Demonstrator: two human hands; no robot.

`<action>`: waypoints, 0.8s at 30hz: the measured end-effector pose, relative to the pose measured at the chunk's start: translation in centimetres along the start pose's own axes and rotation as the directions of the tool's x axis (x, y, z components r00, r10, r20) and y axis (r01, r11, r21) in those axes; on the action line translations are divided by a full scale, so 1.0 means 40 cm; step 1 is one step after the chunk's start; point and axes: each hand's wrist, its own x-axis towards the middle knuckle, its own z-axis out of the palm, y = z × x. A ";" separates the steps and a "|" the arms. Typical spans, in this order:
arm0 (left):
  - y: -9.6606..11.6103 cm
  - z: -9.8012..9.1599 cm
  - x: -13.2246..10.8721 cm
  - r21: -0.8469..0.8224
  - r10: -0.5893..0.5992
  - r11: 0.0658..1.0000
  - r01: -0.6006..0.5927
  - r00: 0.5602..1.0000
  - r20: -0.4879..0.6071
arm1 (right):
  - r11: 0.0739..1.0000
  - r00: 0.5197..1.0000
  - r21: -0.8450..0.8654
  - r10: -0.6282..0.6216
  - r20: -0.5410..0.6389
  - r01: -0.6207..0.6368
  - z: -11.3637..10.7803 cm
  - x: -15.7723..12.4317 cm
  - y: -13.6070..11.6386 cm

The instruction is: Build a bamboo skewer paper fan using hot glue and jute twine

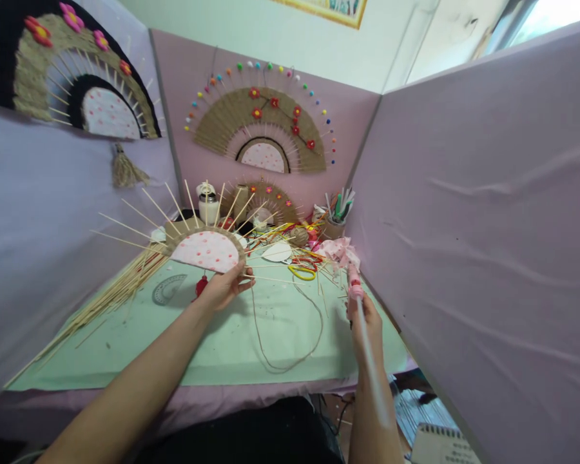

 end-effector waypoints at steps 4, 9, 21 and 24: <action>0.001 0.006 -0.004 -0.004 0.020 1.000 -0.020 0.999 -0.045 | 0.862 0.963 0.431 0.235 0.130 -0.269 0.043 -0.043 -0.065; 0.003 0.009 -0.005 -0.010 0.041 0.999 -0.042 0.995 -0.087 | 0.776 0.900 0.488 0.229 0.371 -0.399 0.100 -0.114 -0.122; -0.012 0.007 0.001 -0.028 0.124 0.992 -0.127 0.989 -0.086 | 0.984 0.950 0.177 -0.020 0.312 -0.038 0.227 -0.224 -0.076; -0.014 0.011 -0.002 -0.015 0.145 0.989 -0.147 0.986 -0.076 | 0.990 0.947 0.142 -0.068 0.313 0.024 0.240 -0.235 -0.053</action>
